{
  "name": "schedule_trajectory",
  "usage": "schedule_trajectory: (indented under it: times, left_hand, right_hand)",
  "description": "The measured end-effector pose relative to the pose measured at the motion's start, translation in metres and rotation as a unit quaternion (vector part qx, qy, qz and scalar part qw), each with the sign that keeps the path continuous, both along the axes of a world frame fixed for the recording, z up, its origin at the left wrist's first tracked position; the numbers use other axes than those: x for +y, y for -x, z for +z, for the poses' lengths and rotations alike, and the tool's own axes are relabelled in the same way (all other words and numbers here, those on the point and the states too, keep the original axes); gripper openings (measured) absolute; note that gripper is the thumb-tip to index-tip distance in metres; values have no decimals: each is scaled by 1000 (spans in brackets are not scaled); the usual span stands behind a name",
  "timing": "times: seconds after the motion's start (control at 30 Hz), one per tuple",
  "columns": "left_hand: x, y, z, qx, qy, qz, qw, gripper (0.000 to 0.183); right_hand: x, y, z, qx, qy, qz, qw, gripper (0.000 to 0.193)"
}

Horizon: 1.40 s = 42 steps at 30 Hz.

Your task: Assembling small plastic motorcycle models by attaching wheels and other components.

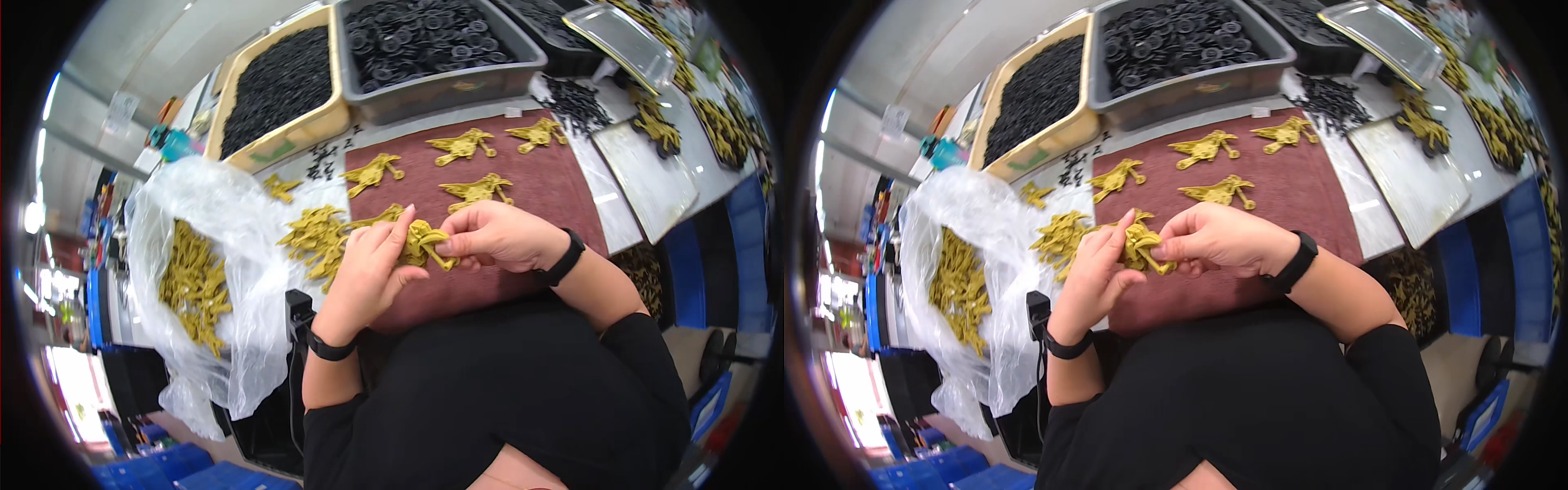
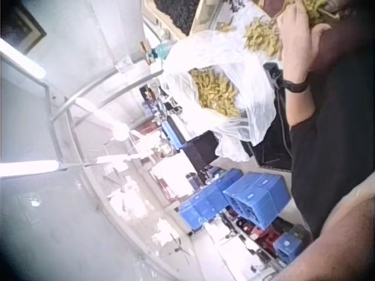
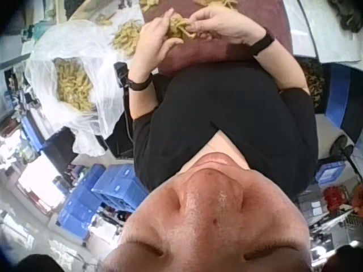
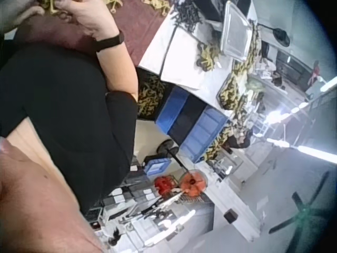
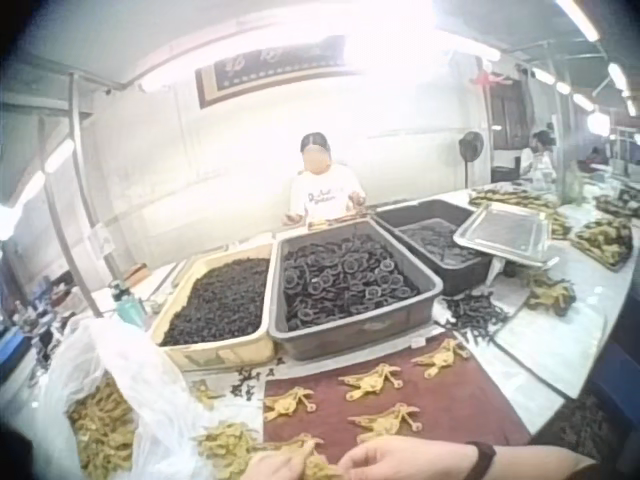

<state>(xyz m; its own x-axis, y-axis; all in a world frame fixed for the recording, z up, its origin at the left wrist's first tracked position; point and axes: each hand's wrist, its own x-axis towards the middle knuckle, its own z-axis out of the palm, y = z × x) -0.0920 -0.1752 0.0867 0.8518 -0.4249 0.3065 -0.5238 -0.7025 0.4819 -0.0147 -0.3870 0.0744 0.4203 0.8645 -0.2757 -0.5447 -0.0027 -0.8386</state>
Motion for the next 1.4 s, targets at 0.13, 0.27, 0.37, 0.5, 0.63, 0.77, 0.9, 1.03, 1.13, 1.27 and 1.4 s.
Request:
schedule_trajectory:
  times: [0.13, 0.27, 0.37, 0.5, 0.63, 0.77, 0.9, 1.03, 1.13, 1.27, 1.4]
  left_hand:
    - [-40, -7, -17, -126, 53, 33, 990, 75]
    - [-52, -19, -31, -187, 70, 29, 980, 70]
    - [-47, -23, -44, -66, 440, 30, 895, 61]
    - [36, -20, -21, -125, 184, 336, 915, 48]
    - [90, -20, -32, -139, -144, 365, 909, 48]
    - [117, -14, -57, -90, -266, 361, 889, 63]
    - [126, -11, -63, -65, -250, 366, 894, 69]
    - [119, -4, -45, -126, -184, 366, 904, 56]
    - [147, 9, -34, -81, -57, 463, 881, 38]
    - [247, 57, -39, -73, -62, 654, 751, 30]
    - [273, 71, -45, 25, -289, 645, 707, 35]
  right_hand:
    - [-9, 10, -2, 31, -34, -39, 998, 11]
    - [-23, 16, -5, 35, -59, -68, 995, 11]
    - [-39, 16, -1, 13, -50, -96, 994, 10]
    - [-105, -10, 1, 27, -22, -251, 967, 9]
    - [-174, -45, -18, 63, -9, -273, 960, 12]
    - [-172, -65, -40, 21, 188, -289, 939, 15]
    - [-169, -72, -69, -423, 427, -291, 744, 24]
    - [-166, -60, -63, -522, 477, -255, 659, 35]
    - [-179, -54, -75, -640, 461, -297, 537, 61]
    - [-156, -49, -48, -564, 439, -381, 587, 66]
    - [-148, -49, -43, -552, 411, -413, 596, 59]
